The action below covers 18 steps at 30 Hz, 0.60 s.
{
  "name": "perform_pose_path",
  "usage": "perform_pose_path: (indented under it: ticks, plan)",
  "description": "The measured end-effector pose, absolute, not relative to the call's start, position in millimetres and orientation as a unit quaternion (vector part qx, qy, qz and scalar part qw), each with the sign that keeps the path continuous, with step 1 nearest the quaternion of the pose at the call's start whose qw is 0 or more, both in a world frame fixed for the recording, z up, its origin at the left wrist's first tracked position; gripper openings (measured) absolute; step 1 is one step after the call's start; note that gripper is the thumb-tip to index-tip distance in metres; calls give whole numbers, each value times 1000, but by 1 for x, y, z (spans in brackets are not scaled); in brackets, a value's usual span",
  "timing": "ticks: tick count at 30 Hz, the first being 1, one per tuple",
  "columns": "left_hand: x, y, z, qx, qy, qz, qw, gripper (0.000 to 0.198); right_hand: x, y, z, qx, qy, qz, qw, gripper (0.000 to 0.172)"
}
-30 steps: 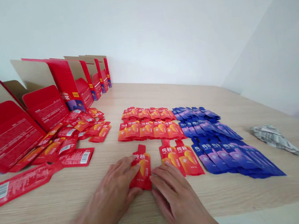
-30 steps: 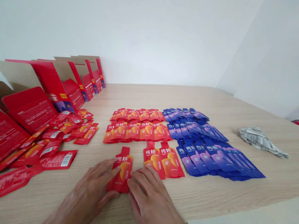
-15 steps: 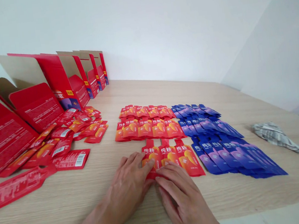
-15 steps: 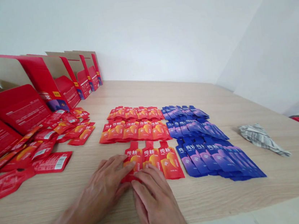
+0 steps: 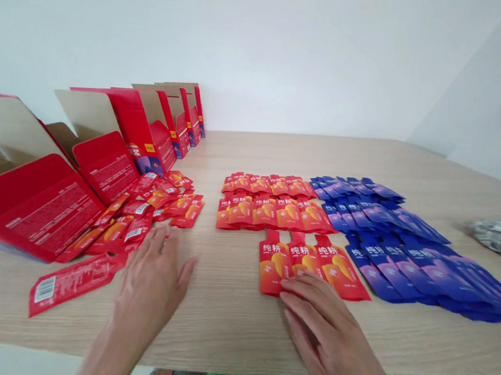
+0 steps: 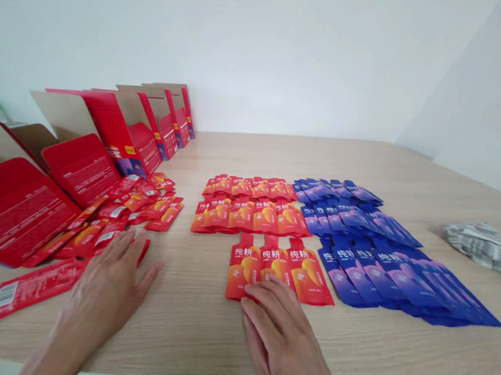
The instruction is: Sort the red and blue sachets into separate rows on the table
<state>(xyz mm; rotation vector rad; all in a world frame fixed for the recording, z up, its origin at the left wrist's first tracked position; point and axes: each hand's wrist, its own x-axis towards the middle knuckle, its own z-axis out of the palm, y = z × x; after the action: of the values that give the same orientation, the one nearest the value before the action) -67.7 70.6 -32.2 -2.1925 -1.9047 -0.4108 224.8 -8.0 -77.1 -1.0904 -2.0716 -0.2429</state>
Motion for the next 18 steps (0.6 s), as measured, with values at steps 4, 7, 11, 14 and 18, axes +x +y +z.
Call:
perform_pose_path:
  ticks: [4, 7, 11, 14, 18]
  plan:
    - [-87, 73, -36, -724, -685, -34, 76, 53, 222, -8, -79, -427, -816, -108, 373, 26]
    - [-81, 68, -43, -731, -678, -43, 70, 55, 221, -8, -80, -431, -818, -113, 364, 26]
    - [-61, 54, -42, -759, -645, -70, 45, 51, 221, -10, -81, -441, -815, -117, 357, 25]
    - [-46, 40, -42, -797, -597, -91, 14, 45, 220, -11, -81, -440, -815, -117, 357, 25]
    - [-36, 27, -50, -826, -541, -159, -3, 25, 221, -12, -81, -447, -815, -102, 354, 26]
